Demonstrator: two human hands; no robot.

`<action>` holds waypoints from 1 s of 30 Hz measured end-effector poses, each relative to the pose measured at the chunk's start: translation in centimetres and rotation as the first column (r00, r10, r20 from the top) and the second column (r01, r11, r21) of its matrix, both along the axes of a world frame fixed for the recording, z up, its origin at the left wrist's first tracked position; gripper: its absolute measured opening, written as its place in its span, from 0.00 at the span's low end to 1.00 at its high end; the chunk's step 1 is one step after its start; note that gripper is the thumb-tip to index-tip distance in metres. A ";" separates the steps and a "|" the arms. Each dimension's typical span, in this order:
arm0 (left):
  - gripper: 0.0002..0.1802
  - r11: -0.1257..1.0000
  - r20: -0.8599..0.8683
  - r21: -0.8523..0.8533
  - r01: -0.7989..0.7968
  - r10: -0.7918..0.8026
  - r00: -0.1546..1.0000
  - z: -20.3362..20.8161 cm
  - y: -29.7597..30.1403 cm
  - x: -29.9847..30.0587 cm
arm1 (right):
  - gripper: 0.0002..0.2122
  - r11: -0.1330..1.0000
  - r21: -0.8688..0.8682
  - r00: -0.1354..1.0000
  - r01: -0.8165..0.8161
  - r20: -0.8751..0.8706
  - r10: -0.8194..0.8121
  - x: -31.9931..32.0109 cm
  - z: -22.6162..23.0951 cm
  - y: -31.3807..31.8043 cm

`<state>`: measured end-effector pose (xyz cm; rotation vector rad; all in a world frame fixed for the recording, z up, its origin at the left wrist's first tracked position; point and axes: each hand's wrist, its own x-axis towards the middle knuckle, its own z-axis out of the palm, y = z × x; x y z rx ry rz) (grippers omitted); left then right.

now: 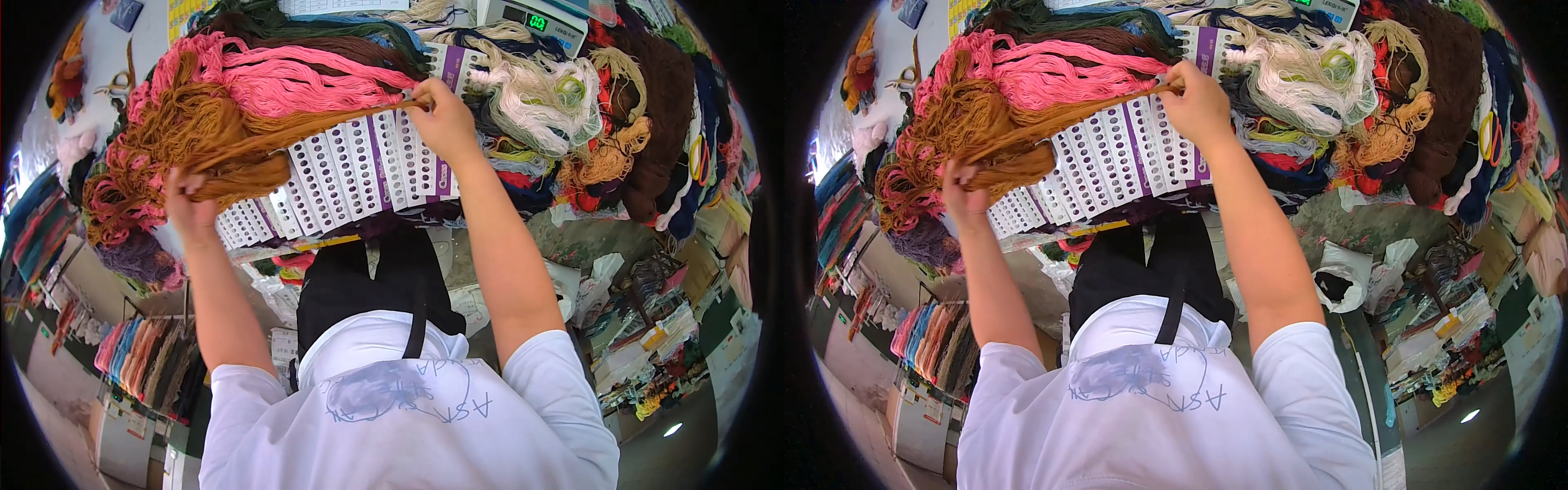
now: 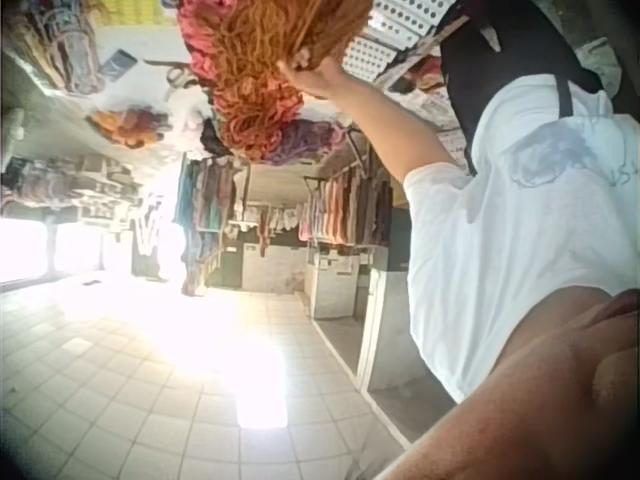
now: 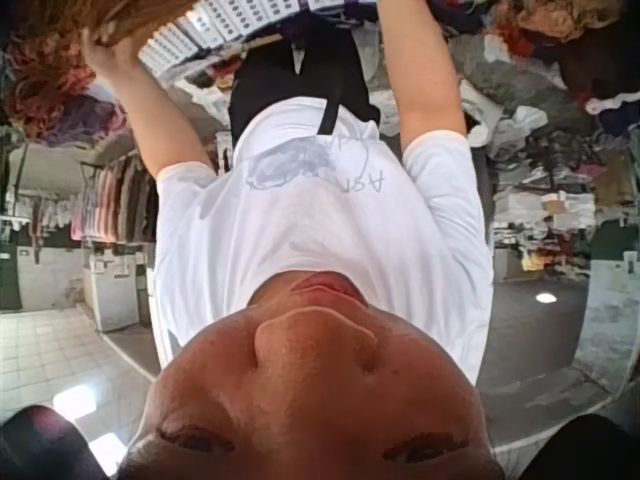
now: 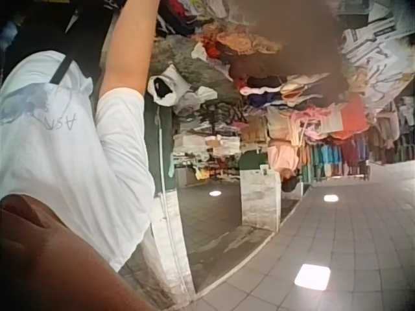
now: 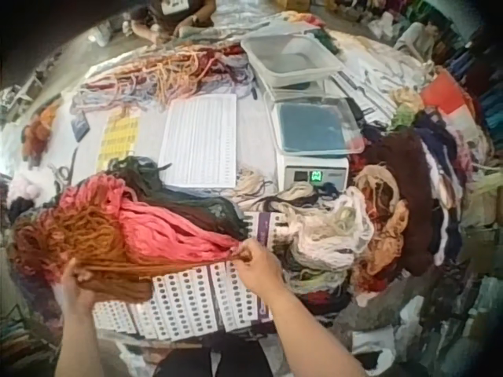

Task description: Organizing, weighing, and sorting bundles of yarn onto color cards at a factory workbench.

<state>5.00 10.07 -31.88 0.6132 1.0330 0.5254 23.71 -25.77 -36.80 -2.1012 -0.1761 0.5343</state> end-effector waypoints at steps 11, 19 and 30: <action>0.08 0.803 0.067 0.553 0.224 -0.310 0.948 14.3 4.1 7.4 | 0.07 0.998 0.003 0.998 0.063 0.032 -0.063 -1.2 -0.4 -0.3; 0.32 0.718 0.537 0.111 0.687 -0.625 0.566 15.7 -6.9 3.6 | 0.07 0.913 0.342 0.975 0.223 -0.061 -0.215 -6.4 9.6 3.0; 0.49 0.373 0.691 0.064 0.925 -0.686 0.229 15.5 -12.0 4.7 | 0.08 0.807 0.583 0.886 0.093 -0.419 0.201 -9.4 19.4 5.4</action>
